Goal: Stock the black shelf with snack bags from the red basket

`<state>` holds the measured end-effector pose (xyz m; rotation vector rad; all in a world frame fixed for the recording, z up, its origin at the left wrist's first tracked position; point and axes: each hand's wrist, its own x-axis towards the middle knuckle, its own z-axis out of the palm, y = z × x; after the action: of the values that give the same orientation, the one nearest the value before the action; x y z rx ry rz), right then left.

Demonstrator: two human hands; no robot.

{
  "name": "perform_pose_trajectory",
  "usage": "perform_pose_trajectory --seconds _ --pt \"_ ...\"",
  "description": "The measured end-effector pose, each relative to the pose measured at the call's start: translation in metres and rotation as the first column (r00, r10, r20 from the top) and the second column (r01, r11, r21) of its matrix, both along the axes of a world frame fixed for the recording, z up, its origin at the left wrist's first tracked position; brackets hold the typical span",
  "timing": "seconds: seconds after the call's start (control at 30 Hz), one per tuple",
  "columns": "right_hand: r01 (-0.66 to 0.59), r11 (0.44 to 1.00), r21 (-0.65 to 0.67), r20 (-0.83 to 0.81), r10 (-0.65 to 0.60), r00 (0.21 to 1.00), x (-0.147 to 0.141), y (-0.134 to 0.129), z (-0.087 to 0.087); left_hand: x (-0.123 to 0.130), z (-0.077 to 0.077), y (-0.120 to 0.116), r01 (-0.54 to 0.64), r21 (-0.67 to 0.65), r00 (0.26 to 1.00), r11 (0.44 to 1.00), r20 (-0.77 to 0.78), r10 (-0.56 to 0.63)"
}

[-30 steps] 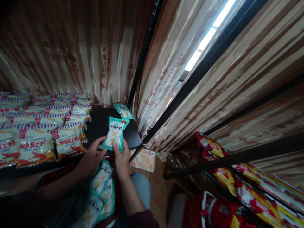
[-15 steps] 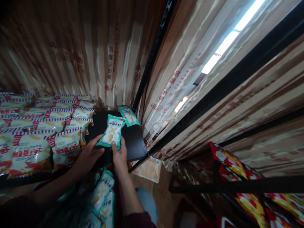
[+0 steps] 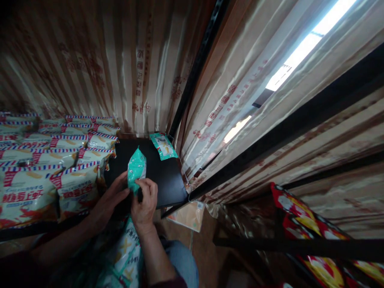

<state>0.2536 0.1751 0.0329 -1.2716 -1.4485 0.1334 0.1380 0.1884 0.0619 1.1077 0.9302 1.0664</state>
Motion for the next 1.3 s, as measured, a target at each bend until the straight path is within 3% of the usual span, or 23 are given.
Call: perform_pose_trajectory --seconds 0.17,0.3,0.53,0.77,0.9,1.03,1.13,1.3 --pt "-0.011 1.0 0.02 0.182 0.008 0.983 -0.007 -0.004 -0.005 -0.001 -0.004 0.003 -0.044 -0.17 0.987 0.984 0.148 0.07" --pt "-0.05 0.998 0.024 0.269 0.042 0.962 -0.011 -0.005 -0.008 -0.002 0.001 0.008 -0.028 -0.279 0.959 0.96 0.265 0.104" --pt "-0.04 0.997 0.069 0.168 0.028 0.985 -0.011 0.002 -0.004 -0.002 0.003 0.01 -0.035 -0.282 0.94 0.959 0.317 0.128" --pt "-0.002 0.995 -0.095 -0.164 -0.014 0.986 -0.005 0.009 -0.008 -0.003 -0.004 0.005 -0.015 -0.02 1.0 1.0 -0.015 0.015" --pt "-0.06 0.973 -0.224 -0.395 -0.034 0.918 0.0 0.016 -0.01 -0.003 -0.016 0.008 0.001 0.114 0.975 0.993 -0.22 0.024" --pt "-0.144 0.952 -0.269 -0.551 -0.029 0.834 0.003 0.024 -0.009 -0.001 -0.026 0.01 0.048 0.136 0.927 0.99 -0.375 0.006" --pt "-0.204 0.939 -0.279 -0.602 -0.006 0.798 0.005 0.03 -0.009 -0.001 -0.027 0.011 0.085 0.164 0.893 0.983 -0.45 -0.003" --pt "-0.184 0.925 -0.331 -0.537 -0.025 0.843 0.013 0.046 -0.02 0.0 -0.029 0.019 0.082 0.211 0.835 0.974 -0.548 0.048"
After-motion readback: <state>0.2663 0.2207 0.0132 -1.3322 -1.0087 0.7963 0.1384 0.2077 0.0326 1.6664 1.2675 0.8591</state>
